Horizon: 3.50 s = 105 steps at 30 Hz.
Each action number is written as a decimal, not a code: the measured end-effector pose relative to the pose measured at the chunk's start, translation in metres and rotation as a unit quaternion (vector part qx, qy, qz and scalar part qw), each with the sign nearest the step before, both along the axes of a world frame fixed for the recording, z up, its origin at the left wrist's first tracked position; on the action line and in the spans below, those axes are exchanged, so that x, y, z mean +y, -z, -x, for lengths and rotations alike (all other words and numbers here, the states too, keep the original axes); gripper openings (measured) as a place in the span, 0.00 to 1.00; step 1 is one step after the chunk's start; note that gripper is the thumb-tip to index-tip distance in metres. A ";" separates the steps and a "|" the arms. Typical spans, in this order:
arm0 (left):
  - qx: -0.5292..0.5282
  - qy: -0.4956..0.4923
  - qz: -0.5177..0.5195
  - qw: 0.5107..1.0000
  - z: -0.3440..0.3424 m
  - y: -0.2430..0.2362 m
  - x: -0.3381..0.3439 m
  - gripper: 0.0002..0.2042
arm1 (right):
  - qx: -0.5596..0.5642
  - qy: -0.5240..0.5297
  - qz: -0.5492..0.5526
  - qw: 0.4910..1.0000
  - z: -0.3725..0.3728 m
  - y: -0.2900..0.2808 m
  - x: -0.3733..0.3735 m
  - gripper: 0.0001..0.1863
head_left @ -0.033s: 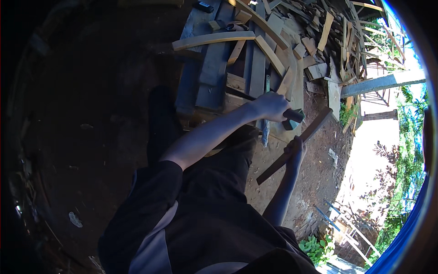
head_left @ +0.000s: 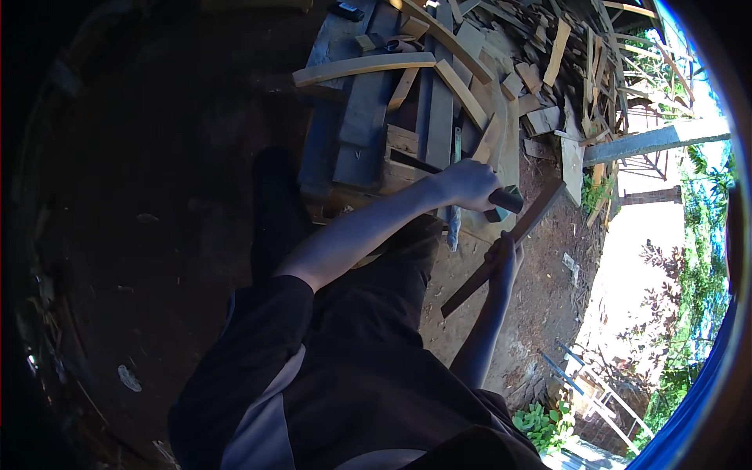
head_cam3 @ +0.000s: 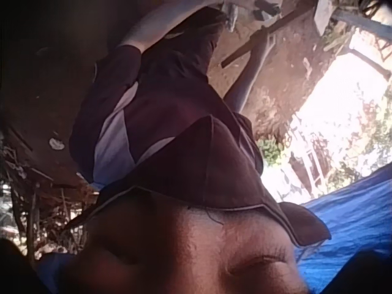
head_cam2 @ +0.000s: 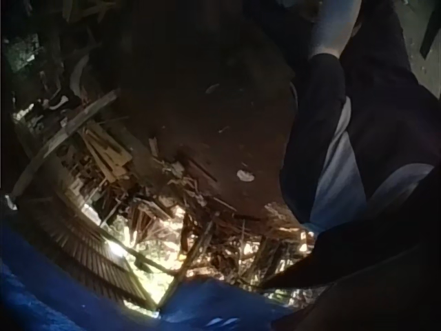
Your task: Measure and assemble wooden pieces for a furniture frame.
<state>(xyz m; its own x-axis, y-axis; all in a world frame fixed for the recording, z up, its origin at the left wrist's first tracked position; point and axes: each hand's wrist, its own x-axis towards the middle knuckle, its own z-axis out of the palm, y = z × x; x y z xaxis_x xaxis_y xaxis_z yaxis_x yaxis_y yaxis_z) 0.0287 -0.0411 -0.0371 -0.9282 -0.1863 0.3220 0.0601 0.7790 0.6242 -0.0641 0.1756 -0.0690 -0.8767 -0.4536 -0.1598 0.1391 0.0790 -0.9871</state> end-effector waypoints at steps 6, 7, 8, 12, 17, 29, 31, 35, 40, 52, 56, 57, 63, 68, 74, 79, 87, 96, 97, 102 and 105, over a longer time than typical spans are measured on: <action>-0.002 0.026 -0.014 1.000 0.016 0.003 0.004 0.12 | 0.069 -0.059 -0.072 0.993 -0.013 0.001 0.003 0.09; -0.005 0.022 -0.026 0.999 0.016 0.005 0.002 0.12 | 0.069 -0.057 -0.071 0.993 -0.012 0.001 0.005 0.09; -0.005 0.023 -0.025 0.999 0.017 0.007 0.000 0.12 | 0.060 -0.051 -0.070 0.994 -0.011 0.002 0.008 0.10; -0.043 0.018 -0.030 0.998 0.018 0.015 -0.008 0.14 | 0.040 -0.032 -0.037 0.998 -0.008 0.006 0.013 0.10; -0.084 0.018 -0.035 0.996 0.024 0.024 -0.012 0.15 | 0.053 0.022 0.011 0.998 0.002 -0.005 0.009 0.11; 0.067 -0.027 -0.176 0.982 0.006 -0.003 -0.015 0.13 | 0.018 -0.137 -0.099 0.985 -0.025 0.003 -0.040 0.10; 0.085 -0.020 -0.176 0.981 0.001 -0.008 -0.014 0.13 | 0.022 -0.160 -0.084 0.983 -0.036 0.005 -0.053 0.10; 0.024 0.011 -0.184 0.982 -0.004 -0.019 -0.012 0.13 | 0.029 -0.189 -0.066 0.979 -0.044 0.011 -0.064 0.12; -0.017 0.060 -0.205 0.977 -0.002 -0.011 -0.013 0.13 | -0.035 -0.109 -0.155 0.981 -0.037 -0.005 -0.052 0.18; -0.136 0.064 -0.013 0.989 0.016 0.039 0.010 0.14 | -0.003 0.134 0.008 0.991 0.008 -0.008 0.040 0.20; -0.137 0.058 -0.006 0.989 0.017 0.046 0.012 0.14 | -0.001 0.133 -0.007 0.991 0.003 -0.005 0.053 0.19; -0.132 0.055 -0.018 0.990 0.016 0.041 0.010 0.13 | 0.015 0.145 0.000 0.989 0.003 -0.003 0.055 0.17; -0.059 0.044 -0.077 0.994 0.008 0.020 0.000 0.12 | 0.101 0.006 -0.154 0.983 -0.015 -0.012 0.059 0.13; -0.031 0.053 -0.095 0.994 0.006 0.018 0.006 0.12 | 0.037 0.191 -0.008 0.981 -0.021 0.002 0.038 0.13; -0.050 0.032 -0.052 0.997 0.005 0.023 0.004 0.11 | 0.080 0.147 -0.086 0.982 -0.022 -0.006 0.031 0.13; -0.051 0.028 -0.057 0.997 0.002 0.019 -0.001 0.10 | 0.165 0.002 -0.209 0.964 -0.019 -0.007 0.031 0.12; -0.046 0.022 -0.051 0.997 0.000 0.015 -0.001 0.12 | 0.045 0.058 -0.101 0.992 0.013 0.022 0.045 0.10; -0.033 0.021 -0.048 0.998 0.001 0.014 -0.001 0.12 | -0.026 0.212 0.120 0.970 0.000 0.026 0.029 0.09; -0.023 0.021 -0.054 0.998 0.001 0.016 -0.001 0.12 | 0.068 0.041 -0.073 0.994 -0.007 0.022 0.032 0.08; -0.058 -0.004 -0.064 0.996 -0.006 0.020 -0.017 0.12 | 0.047 0.096 -0.019 0.994 -0.005 0.032 0.022 0.07; -0.067 -0.019 -0.071 0.995 -0.013 0.022 -0.023 0.12 | 0.073 0.037 -0.072 0.994 -0.014 0.018 0.011 0.07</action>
